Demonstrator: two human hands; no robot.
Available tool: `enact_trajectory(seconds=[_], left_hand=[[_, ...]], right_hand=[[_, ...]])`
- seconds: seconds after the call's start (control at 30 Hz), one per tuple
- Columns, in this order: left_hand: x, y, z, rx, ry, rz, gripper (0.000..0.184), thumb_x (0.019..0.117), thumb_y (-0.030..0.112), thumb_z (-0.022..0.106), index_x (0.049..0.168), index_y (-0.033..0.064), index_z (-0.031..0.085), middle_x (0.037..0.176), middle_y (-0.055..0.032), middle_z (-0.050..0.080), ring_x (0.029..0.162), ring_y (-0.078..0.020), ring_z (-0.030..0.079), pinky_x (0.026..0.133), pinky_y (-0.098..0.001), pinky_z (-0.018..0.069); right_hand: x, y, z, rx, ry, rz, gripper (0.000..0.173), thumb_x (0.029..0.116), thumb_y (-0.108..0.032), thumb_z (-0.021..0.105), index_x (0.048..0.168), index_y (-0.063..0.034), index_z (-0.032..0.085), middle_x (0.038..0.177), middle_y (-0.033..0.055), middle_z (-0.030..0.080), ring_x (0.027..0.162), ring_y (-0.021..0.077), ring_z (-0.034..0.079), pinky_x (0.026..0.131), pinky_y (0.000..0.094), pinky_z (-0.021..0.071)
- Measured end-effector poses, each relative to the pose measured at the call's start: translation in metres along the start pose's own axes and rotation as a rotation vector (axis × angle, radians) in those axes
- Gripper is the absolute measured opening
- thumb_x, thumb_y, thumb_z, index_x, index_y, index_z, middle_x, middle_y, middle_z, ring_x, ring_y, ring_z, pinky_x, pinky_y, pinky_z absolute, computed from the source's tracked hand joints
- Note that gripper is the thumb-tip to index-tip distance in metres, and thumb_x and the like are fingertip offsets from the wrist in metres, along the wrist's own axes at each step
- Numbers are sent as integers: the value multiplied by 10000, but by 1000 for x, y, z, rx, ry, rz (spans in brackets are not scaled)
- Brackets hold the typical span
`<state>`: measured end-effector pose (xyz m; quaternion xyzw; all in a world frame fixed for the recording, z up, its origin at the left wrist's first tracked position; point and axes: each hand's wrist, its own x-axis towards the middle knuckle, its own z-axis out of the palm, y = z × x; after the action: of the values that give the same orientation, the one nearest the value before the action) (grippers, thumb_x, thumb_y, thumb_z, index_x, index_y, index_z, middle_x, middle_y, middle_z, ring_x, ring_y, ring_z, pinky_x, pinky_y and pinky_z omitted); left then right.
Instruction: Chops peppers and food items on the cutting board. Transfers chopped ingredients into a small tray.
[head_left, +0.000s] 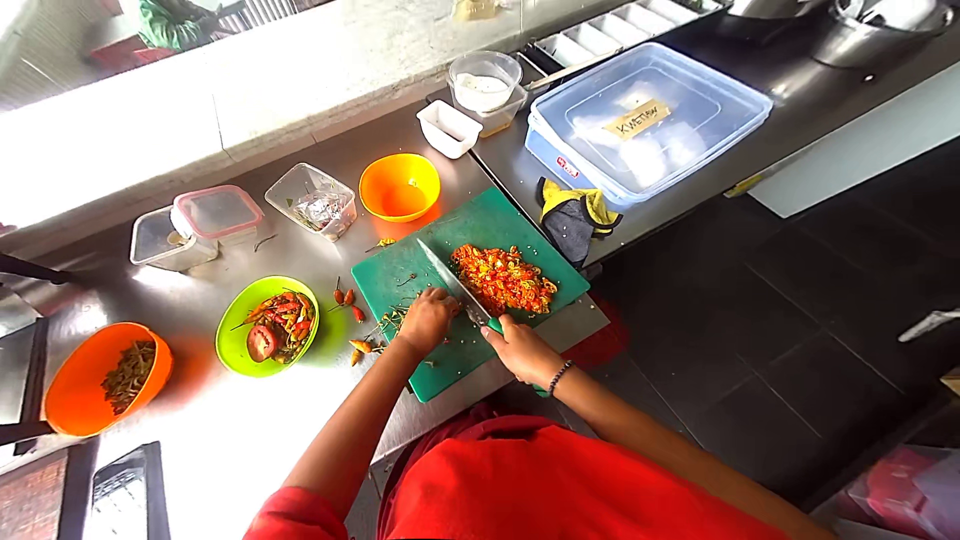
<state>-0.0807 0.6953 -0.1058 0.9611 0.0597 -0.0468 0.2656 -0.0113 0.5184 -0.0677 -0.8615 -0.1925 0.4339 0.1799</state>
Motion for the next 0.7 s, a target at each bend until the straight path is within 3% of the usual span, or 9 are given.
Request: enact_trajectory(seconds=[0.1,0.17,0.23,0.33,0.43,0.53,0.7], left_hand=[[3,-19,-13,-1,-8,-30,189,1019,53,573,1083,-34,728,1276,-210,669,1303,-394,562,1106,-573,408],[0,-29,-28,11,-65,-90,193,1018,39,566,1115,-30,718,1271,-213,668,1295,-396,564,1109,-578,396],[-8,-39,-40,44,-102,-127,193,1010,41,577,1122,-15,724,1245,-203,677,1272,-387,572,1109,-564,392],[-19,-47,-48,61,-121,-135,197,1014,77,592,1137,15,733,1236,-177,688,1276,-366,568,1128,-552,369],[-29,-51,-47,-6,-10,-88,214,1017,95,597,1155,19,741,1268,-170,691,1314,-357,559,1174,-546,325],[-39,-70,-59,-57,145,-110,235,1014,97,602,1190,2,726,1303,-192,669,1309,-390,559,1136,-586,376],[-60,-80,-98,-46,305,-273,222,1014,68,609,1189,-18,716,1269,-240,669,1261,-449,573,1095,-590,412]], right_hand=[[-13,31,-19,105,33,-97,467,1122,-414,390,1347,-21,502,808,162,592,644,267,609,661,437,544],[-20,60,-37,57,28,-194,428,1117,-353,446,1347,-2,529,824,163,623,667,267,625,672,444,552],[-23,90,-52,-64,-21,-265,355,1100,-306,504,1267,-1,572,861,153,636,712,255,632,706,437,543],[-22,116,-66,-275,-139,-327,362,1079,-345,546,1188,-9,627,875,174,646,806,299,637,780,491,516],[-10,115,-73,-402,-179,-315,368,1081,-350,543,1177,-9,644,902,189,662,855,325,649,816,521,510],[6,103,-86,-402,-97,-309,353,1075,-322,563,1147,10,660,928,207,675,889,349,662,849,544,515],[31,94,-102,-424,16,-338,297,1058,-324,591,1064,-38,673,826,158,661,800,314,653,766,544,522]])
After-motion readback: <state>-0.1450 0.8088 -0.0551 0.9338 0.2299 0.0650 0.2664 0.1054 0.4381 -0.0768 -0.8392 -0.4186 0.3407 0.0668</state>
